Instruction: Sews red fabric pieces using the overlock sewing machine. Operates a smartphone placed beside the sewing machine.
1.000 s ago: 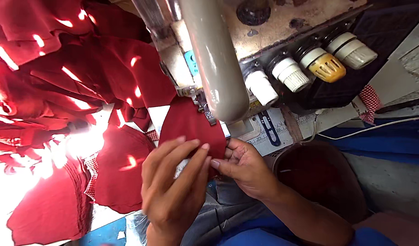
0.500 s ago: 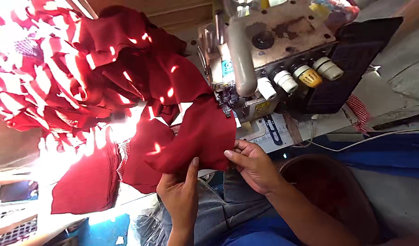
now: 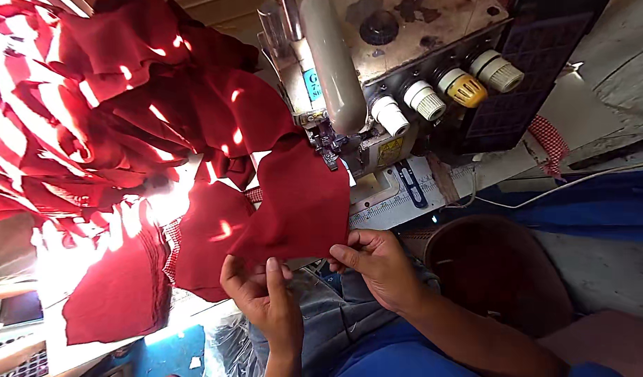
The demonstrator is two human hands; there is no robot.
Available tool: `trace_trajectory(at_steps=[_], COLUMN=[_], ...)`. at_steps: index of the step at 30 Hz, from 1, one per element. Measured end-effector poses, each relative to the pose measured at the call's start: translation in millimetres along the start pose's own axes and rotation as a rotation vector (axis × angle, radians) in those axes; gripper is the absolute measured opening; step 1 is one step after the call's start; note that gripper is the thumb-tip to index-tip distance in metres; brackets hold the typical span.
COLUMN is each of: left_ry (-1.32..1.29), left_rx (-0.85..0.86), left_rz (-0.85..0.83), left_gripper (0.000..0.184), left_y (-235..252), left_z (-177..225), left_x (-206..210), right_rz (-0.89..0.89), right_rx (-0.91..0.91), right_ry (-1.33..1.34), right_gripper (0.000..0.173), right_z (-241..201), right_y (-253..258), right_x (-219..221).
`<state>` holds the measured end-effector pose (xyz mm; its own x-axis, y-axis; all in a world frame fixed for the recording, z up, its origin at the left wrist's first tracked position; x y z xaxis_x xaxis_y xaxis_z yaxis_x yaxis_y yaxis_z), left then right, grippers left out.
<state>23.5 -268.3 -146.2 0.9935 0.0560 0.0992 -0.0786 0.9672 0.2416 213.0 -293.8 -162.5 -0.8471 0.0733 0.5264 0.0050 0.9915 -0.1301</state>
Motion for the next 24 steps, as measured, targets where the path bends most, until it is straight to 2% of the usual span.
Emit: trace_trajectory(at_steps=[2,6,10,13,17,24], left_ry=[0.071,0.507,0.876,0.880,0.847,0.864], left_rx=[0.075,0.438,0.649,0.739,0.791,0.766], left_rz=[0.028,-0.138,-0.397,-0.563,-0.751,-0.725], left_gripper=[0.055,0.073,0.052,0.032,0.026,0.028], left_y=[-9.3,-19.7,2.6,20.0,27.4,28.2], left_z=[-0.8,17.5,31.6,40.4,48.6,49.1], left_x=[-2.9,22.7,67.8,79.9,82.8,88.2], right_rz=[-0.015,-0.035,-0.072,-0.102,-0.140,-0.115], right_rx=[-0.036,-0.096,-0.124,-0.082,-0.043,-0.102], right_ry=[-0.034,-0.073,-0.072,-0.028,0.024,-0.044], right_gripper=[0.006,0.007,0.009,0.011,0.012,0.014], right_z=[-4.4,-13.5,-22.9,-23.5,-16.0,-23.5], right_y=[-5.1,-10.4,-11.9,-12.5,-14.9,1.2], right_x=[1.3,5.8,12.3,15.5,9.4,-11.4])
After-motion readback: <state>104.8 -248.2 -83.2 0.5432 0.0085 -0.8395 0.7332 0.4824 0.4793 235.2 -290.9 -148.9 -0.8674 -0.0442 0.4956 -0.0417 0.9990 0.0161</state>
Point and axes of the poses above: each hand's wrist, its own y-axis towards the middle knuckle, its own x-axis out of the palm, z = x × y, the point moved 8 cm from there along y, towards the middle knuckle, and after that the axes turned 8 degrees about -z, right-handed, at the moved point
